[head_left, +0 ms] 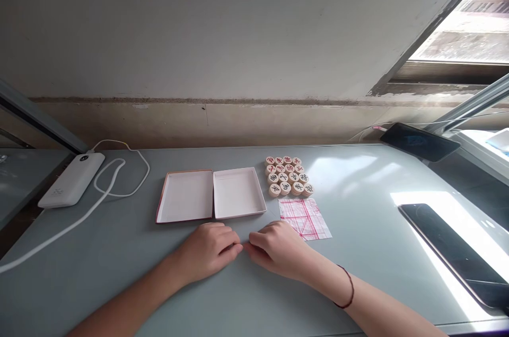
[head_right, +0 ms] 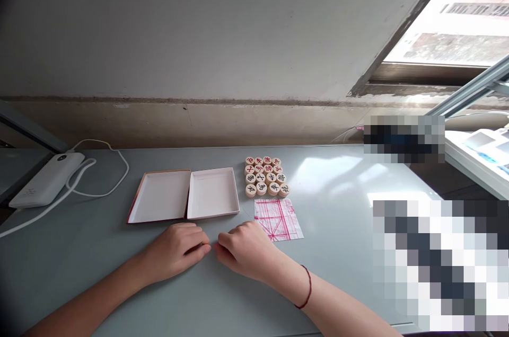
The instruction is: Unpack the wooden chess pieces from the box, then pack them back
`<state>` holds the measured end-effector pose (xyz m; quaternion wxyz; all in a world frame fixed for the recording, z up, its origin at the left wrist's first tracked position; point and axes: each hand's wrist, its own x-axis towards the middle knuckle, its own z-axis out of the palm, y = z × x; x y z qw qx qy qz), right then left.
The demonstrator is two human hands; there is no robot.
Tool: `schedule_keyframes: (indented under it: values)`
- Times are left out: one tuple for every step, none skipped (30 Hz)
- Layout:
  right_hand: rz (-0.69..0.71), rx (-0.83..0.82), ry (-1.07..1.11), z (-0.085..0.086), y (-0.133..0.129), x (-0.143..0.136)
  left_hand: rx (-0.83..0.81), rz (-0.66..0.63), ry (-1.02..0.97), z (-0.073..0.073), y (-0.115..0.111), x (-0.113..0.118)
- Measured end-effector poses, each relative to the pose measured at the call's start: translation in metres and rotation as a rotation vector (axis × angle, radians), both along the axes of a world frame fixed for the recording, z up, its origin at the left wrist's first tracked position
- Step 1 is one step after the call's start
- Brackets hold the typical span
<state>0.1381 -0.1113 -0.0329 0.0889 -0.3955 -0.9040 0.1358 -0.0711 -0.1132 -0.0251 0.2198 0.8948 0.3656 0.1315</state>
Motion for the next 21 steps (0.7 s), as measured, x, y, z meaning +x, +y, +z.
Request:
schedule_keyframes:
  values:
    - [-0.001,0.002,-0.001,0.0,0.0,0.0,0.0,0.002,0.001,0.0,0.0,0.0]
    - [-0.001,0.003,-0.003,0.0,0.0,0.0,0.001,0.003,0.002,0.001,0.0,0.0]
    - [-0.002,0.006,-0.003,0.0,0.0,0.0,0.0,0.003,0.002,0.001,0.0,0.001]
    - [-0.002,0.007,-0.003,0.0,0.0,0.0,0.0,0.004,0.002,0.002,0.001,0.001]
    - [-0.002,0.009,-0.001,0.0,0.0,0.0,-0.001,0.004,0.001,0.002,0.001,0.001]
    - [-0.002,0.009,0.001,0.0,0.0,0.0,-0.003,0.003,-0.001,0.002,0.001,0.001]
    - [-0.001,0.008,0.003,0.0,0.0,0.0,-0.003,0.0,-0.003,0.002,0.001,0.0]
    - [0.001,0.008,0.006,0.0,0.0,0.0,-0.004,-0.003,-0.005,0.002,0.001,0.0]
    - [0.003,0.008,0.009,0.0,0.001,0.0,-0.005,-0.005,-0.006,0.002,0.002,0.0]
    - [0.006,0.008,0.011,0.0,0.001,0.0,-0.005,-0.007,-0.006,0.002,0.002,0.0]
    - [0.009,0.008,0.013,0.0,0.001,0.0,-0.005,-0.009,-0.006,0.002,0.002,0.0]
    - [0.008,0.008,0.014,0.0,0.0,0.0,-0.004,-0.01,-0.006,0.002,0.002,0.0]
    - [0.008,0.007,0.015,0.001,0.0,0.001,-0.003,-0.011,-0.005,0.001,0.002,0.0]
    - [0.011,0.0,0.017,0.002,0.0,0.001,-0.002,-0.012,-0.006,0.001,0.002,0.0]
    - [0.022,-0.013,0.022,0.005,0.001,0.002,-0.001,-0.014,-0.008,0.001,0.002,0.0]
    - [0.043,-0.036,0.032,0.008,0.002,0.004,-0.002,-0.016,-0.01,0.001,0.002,0.0]
    - [0.071,-0.066,0.049,0.012,0.003,0.006,-0.002,-0.017,-0.013,0.002,0.002,0.0]
    - [0.101,-0.1,0.074,0.018,0.006,0.01,-0.003,-0.018,-0.015,0.002,0.002,0.0]
    - [0.118,-0.132,0.102,0.024,0.009,0.015,-0.004,-0.019,-0.019,0.002,0.002,0.0]
    - [0.113,-0.154,0.128,0.03,0.012,0.021,-0.006,-0.02,-0.02,0.003,0.002,-0.001]
    - [0.084,-0.164,0.145,0.037,0.016,0.029,-0.006,-0.02,-0.023,0.003,0.002,-0.001]
